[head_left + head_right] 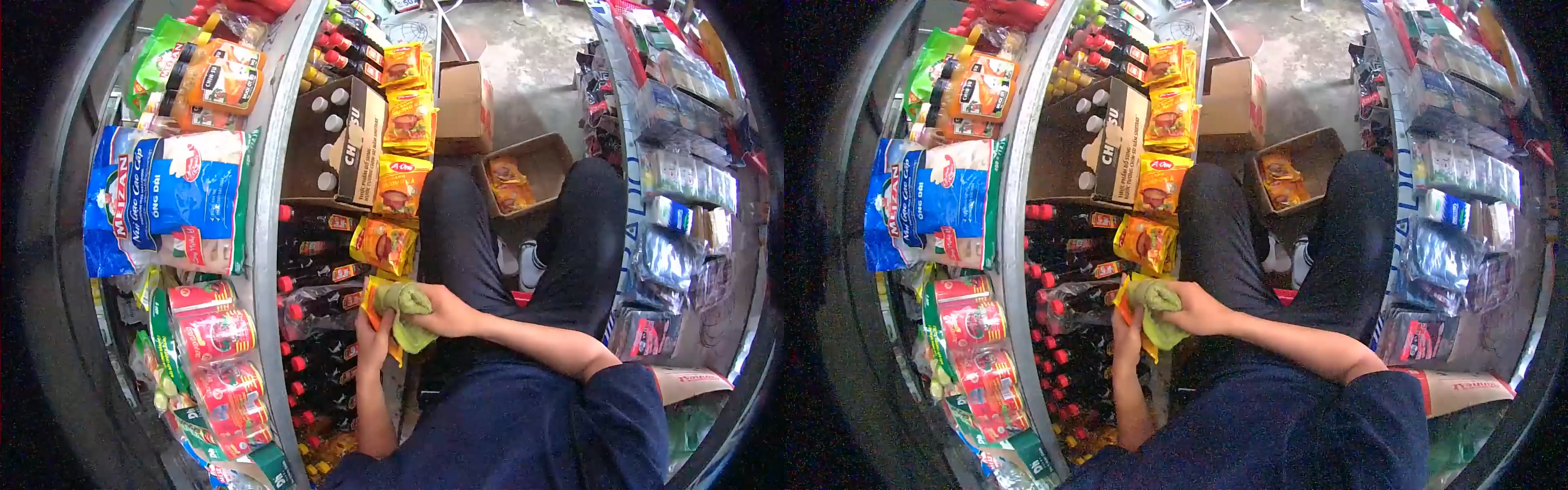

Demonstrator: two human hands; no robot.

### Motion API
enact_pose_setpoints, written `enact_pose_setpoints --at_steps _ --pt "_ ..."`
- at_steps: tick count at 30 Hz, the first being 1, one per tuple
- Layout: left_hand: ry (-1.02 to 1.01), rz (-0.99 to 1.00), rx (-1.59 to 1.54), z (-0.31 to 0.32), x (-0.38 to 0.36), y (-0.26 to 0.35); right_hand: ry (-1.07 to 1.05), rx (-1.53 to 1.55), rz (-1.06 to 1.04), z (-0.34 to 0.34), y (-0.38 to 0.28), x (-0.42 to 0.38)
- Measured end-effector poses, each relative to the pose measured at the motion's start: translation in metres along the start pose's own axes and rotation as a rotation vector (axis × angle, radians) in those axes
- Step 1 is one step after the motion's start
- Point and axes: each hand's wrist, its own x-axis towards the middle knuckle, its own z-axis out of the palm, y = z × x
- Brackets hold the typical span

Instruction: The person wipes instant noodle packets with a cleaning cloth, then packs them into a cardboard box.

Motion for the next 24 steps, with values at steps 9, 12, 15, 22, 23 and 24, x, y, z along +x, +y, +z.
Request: enact_pose_setpoints --at_steps 9,12,15,22,23,24 --pt "0.236 0.224 1.025 0.010 0.011 -0.023 0.450 -0.074 -0.058 -0.072 -0.012 0.017" --pt "0.293 0.186 1.073 0.016 0.014 -0.043 0.504 -0.054 -0.086 -0.095 -0.012 0.018" --pt "0.368 0.242 1.196 0.022 0.014 -0.046 0.559 -0.054 -0.104 -0.105 -0.014 0.018" --pt "0.425 0.206 1.262 0.024 0.018 -0.053 0.589 -0.027 -0.080 -0.112 -0.005 0.018" --pt "0.428 0.203 1.268 0.023 0.018 -0.053 0.587 -0.035 -0.074 -0.113 -0.004 0.018" --pt "0.422 0.274 1.123 0.018 0.017 -0.050 0.562 0.016 -0.056 -0.111 -0.007 0.018"
